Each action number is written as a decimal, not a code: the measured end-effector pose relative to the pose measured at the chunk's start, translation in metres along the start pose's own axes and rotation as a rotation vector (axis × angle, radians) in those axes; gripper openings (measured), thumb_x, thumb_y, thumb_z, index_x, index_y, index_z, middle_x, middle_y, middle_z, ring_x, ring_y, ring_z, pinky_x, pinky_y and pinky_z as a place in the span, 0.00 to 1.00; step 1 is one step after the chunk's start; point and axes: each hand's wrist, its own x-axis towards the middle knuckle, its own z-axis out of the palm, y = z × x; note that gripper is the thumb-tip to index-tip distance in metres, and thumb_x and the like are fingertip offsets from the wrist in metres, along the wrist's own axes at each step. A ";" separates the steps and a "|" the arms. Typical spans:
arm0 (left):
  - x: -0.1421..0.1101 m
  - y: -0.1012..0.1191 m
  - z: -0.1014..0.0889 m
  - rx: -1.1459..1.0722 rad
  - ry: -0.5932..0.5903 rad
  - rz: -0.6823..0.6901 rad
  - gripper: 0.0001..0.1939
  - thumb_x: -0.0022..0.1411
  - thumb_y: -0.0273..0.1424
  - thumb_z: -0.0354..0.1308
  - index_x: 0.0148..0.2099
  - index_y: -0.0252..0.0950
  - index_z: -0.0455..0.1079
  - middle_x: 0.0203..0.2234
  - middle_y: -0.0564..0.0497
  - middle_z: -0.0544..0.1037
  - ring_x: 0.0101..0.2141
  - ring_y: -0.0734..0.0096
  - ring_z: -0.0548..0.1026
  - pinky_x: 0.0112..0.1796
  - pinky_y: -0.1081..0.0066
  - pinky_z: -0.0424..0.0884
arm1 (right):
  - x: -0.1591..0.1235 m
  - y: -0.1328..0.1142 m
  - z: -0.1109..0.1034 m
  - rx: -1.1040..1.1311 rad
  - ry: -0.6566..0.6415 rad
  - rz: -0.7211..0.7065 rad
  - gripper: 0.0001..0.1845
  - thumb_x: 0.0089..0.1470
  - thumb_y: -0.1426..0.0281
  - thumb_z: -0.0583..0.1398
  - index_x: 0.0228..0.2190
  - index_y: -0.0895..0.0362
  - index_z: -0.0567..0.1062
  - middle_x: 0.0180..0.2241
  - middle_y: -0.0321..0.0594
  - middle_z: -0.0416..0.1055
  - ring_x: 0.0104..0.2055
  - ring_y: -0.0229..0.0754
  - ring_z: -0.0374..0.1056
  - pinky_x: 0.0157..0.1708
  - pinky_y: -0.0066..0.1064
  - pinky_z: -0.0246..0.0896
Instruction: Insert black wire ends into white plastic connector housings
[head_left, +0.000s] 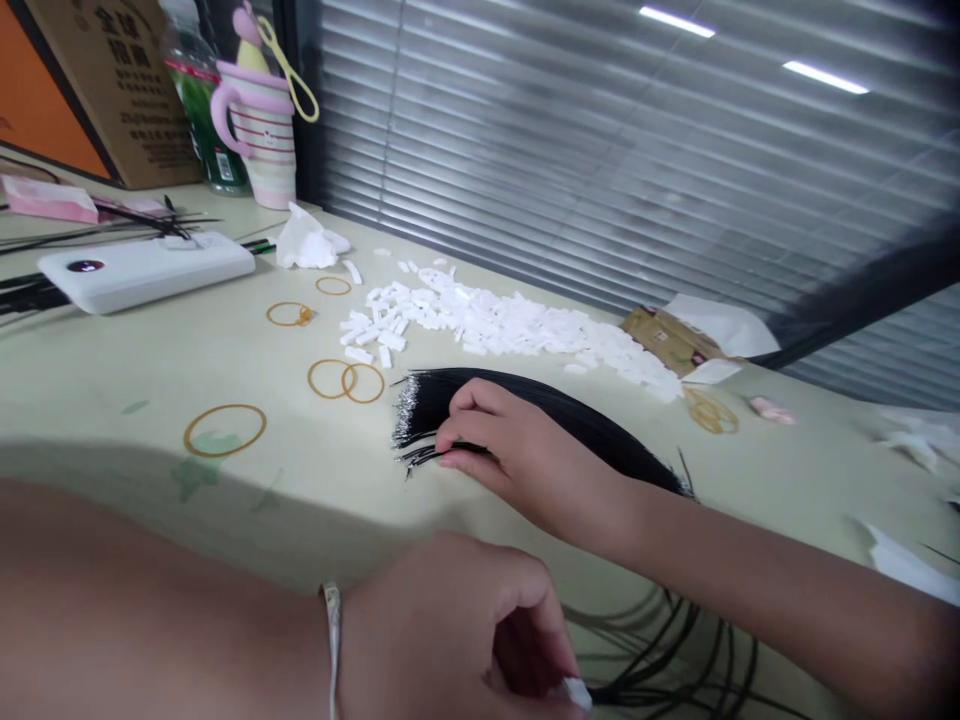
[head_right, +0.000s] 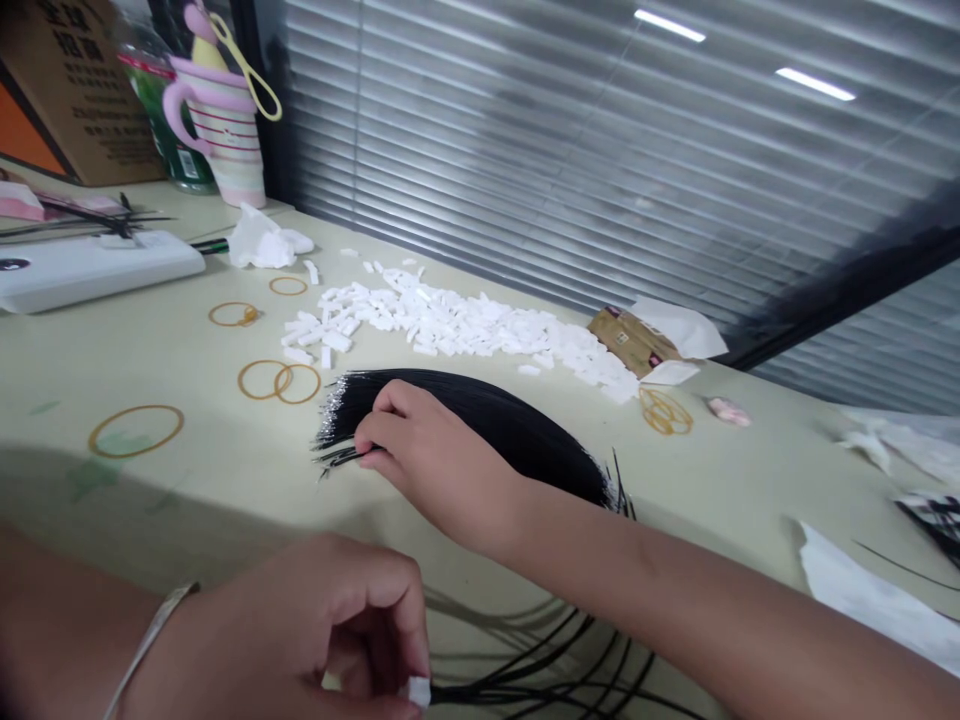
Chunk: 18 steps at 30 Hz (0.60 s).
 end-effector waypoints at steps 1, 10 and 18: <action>0.000 0.000 0.000 0.006 0.005 0.001 0.08 0.44 0.24 0.60 0.24 0.36 0.62 0.17 0.61 0.65 0.20 0.80 0.60 0.20 0.79 0.53 | 0.000 0.000 0.000 0.001 -0.004 0.002 0.05 0.53 0.77 0.55 0.29 0.59 0.71 0.34 0.39 0.61 0.35 0.36 0.58 0.35 0.27 0.57; 0.002 -0.002 0.000 -0.047 -0.046 0.040 0.09 0.43 0.24 0.61 0.23 0.37 0.62 0.17 0.61 0.64 0.20 0.81 0.60 0.20 0.78 0.52 | 0.002 -0.003 0.000 -0.023 -0.009 0.027 0.05 0.54 0.77 0.54 0.29 0.59 0.69 0.34 0.40 0.62 0.35 0.37 0.58 0.34 0.28 0.56; 0.001 -0.003 0.003 -0.049 0.008 0.026 0.08 0.43 0.23 0.60 0.23 0.37 0.63 0.16 0.62 0.64 0.19 0.81 0.59 0.20 0.78 0.52 | 0.002 -0.004 0.004 -0.079 -0.039 0.065 0.08 0.56 0.75 0.50 0.27 0.59 0.66 0.33 0.40 0.60 0.34 0.37 0.57 0.33 0.30 0.56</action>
